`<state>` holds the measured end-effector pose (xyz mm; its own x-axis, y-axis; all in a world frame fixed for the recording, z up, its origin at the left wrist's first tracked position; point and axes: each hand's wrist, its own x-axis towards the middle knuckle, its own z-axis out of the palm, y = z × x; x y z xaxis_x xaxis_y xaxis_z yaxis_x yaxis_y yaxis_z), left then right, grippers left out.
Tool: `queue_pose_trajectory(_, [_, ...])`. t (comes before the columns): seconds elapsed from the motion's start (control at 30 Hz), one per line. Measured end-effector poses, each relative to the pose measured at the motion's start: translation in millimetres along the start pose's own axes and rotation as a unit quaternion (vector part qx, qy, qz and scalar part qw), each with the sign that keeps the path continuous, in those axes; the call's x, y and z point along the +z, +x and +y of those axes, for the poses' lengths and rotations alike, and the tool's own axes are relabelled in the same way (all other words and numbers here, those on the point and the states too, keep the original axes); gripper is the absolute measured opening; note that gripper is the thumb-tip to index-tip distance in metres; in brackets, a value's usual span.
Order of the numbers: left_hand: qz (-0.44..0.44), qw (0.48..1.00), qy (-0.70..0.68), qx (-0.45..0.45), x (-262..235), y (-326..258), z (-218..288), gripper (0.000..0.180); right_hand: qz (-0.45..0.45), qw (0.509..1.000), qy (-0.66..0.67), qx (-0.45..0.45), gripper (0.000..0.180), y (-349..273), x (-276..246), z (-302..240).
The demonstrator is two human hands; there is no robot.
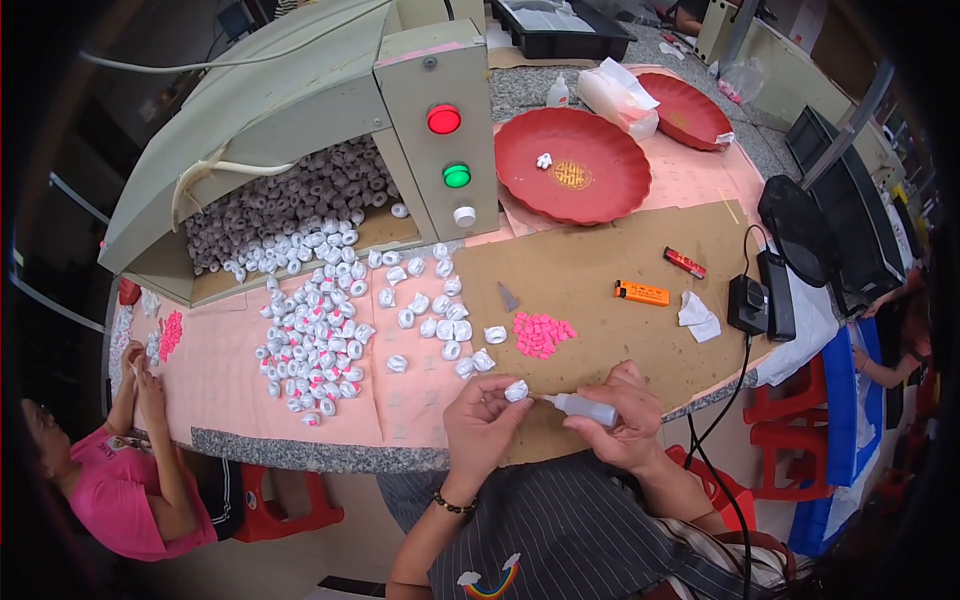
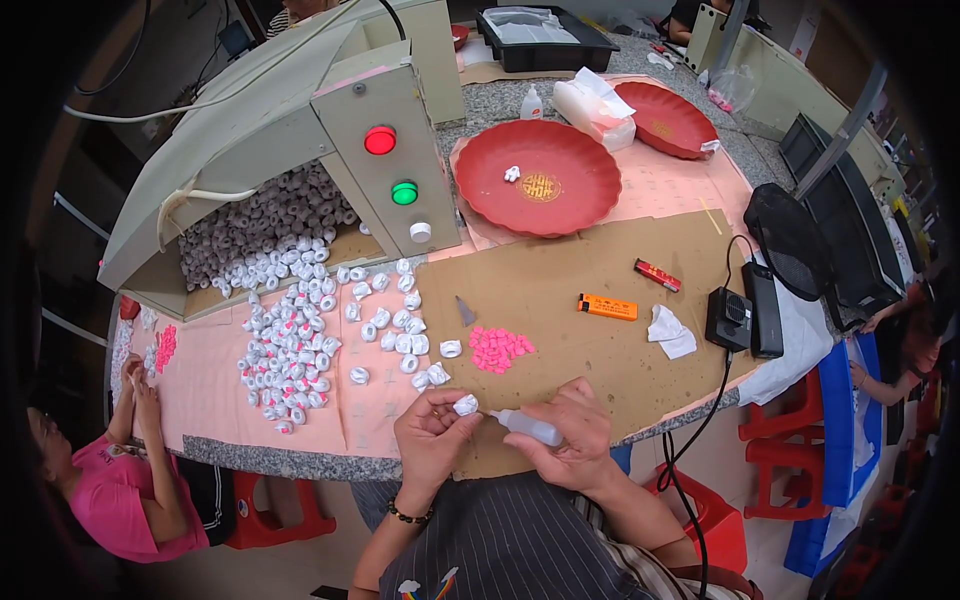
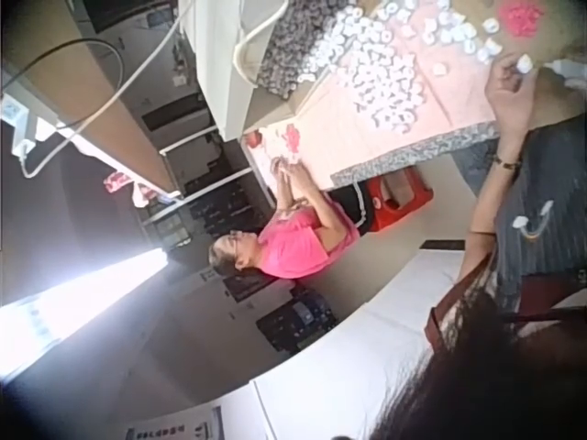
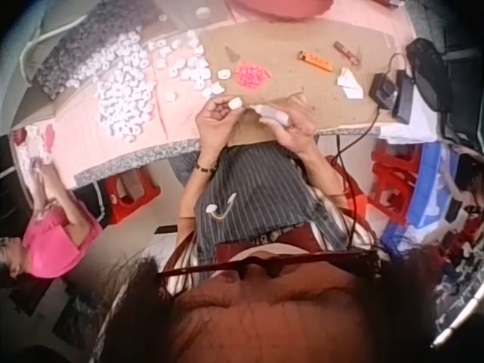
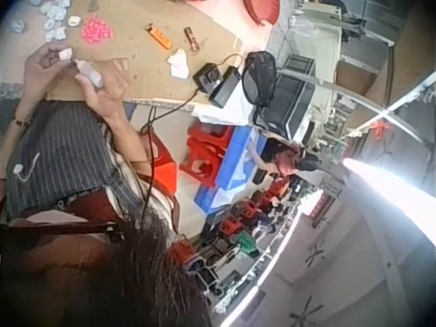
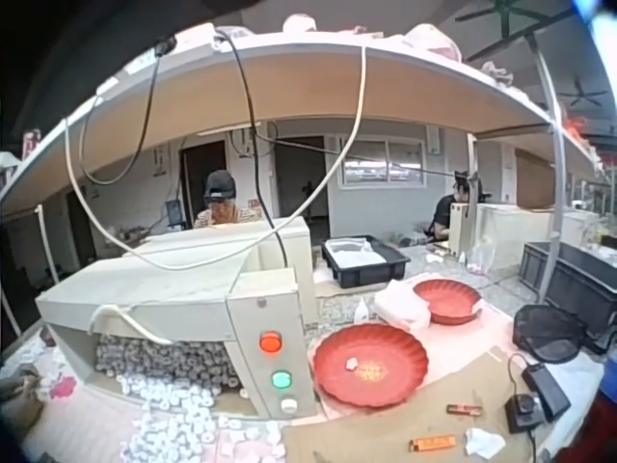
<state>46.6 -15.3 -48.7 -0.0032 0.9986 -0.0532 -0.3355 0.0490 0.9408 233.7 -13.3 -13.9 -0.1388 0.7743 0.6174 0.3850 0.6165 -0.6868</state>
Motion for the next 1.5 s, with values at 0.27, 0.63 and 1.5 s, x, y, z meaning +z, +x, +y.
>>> queue_pose_trajectory(0.27, [0.0,1.0,0.001,0.001,-1.0,-0.2,-2.7,0.026,-0.004,1.0,0.002,0.008,0.032,-1.7,-0.7,-0.3])
queue_pose_trajectory(0.63, [-0.006,1.0,0.008,-0.001,-4.3,1.1,-2.1,0.026,0.0,0.991,0.065,0.113,0.03,-10.8,-2.2,15.7])
queue_pose_trajectory(1.5, [0.023,0.999,0.029,-0.037,-7.0,-4.0,-1.6,0.027,-0.053,0.982,-0.014,0.18,0.009,19.9,6.7,26.2])
